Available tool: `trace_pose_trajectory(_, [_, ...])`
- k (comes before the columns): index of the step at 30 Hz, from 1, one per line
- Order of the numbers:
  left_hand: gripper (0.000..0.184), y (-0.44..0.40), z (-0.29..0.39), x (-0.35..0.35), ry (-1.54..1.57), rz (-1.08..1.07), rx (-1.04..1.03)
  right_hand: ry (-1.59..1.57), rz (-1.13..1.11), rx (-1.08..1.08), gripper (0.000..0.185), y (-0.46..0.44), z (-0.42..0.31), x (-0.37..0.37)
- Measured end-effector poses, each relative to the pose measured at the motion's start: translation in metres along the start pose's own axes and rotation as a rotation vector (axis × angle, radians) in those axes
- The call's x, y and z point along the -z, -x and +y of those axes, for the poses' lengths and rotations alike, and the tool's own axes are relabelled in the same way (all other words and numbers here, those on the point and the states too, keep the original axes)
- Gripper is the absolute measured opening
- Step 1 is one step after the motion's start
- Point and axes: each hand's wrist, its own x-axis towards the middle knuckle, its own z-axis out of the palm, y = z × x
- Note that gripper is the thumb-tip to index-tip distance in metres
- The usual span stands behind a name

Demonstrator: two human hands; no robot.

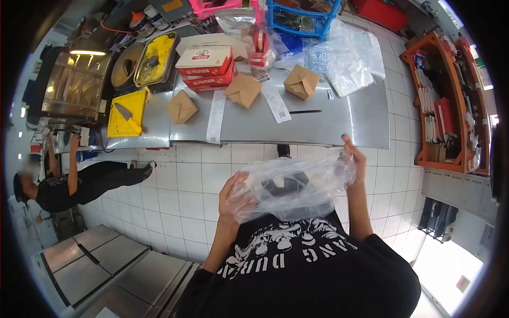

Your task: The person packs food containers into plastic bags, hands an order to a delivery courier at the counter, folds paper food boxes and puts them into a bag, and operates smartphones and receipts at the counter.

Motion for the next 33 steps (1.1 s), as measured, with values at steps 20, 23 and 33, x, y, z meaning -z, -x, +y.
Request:
trace_pose_trajectory(20, [0.026, -0.143, 0.016, -0.038, -0.644, 0.442, -0.194, 2.274, -0.020, 0.143, 0.071, -0.251, -0.057, -0.047])
trace_pose_trajectory(23, [0.027, -0.147, 0.017, -0.045, -0.740, 0.503, -0.292, 2.639, -0.003, -0.002, 0.084, -0.290, -0.031, 0.007])
trace_pose_trajectory(33, [0.017, -0.159, 0.028, -0.024, -0.462, 0.392, -0.139, 1.754, -0.303, 0.017, 0.097, -0.249, -0.051, -0.091])
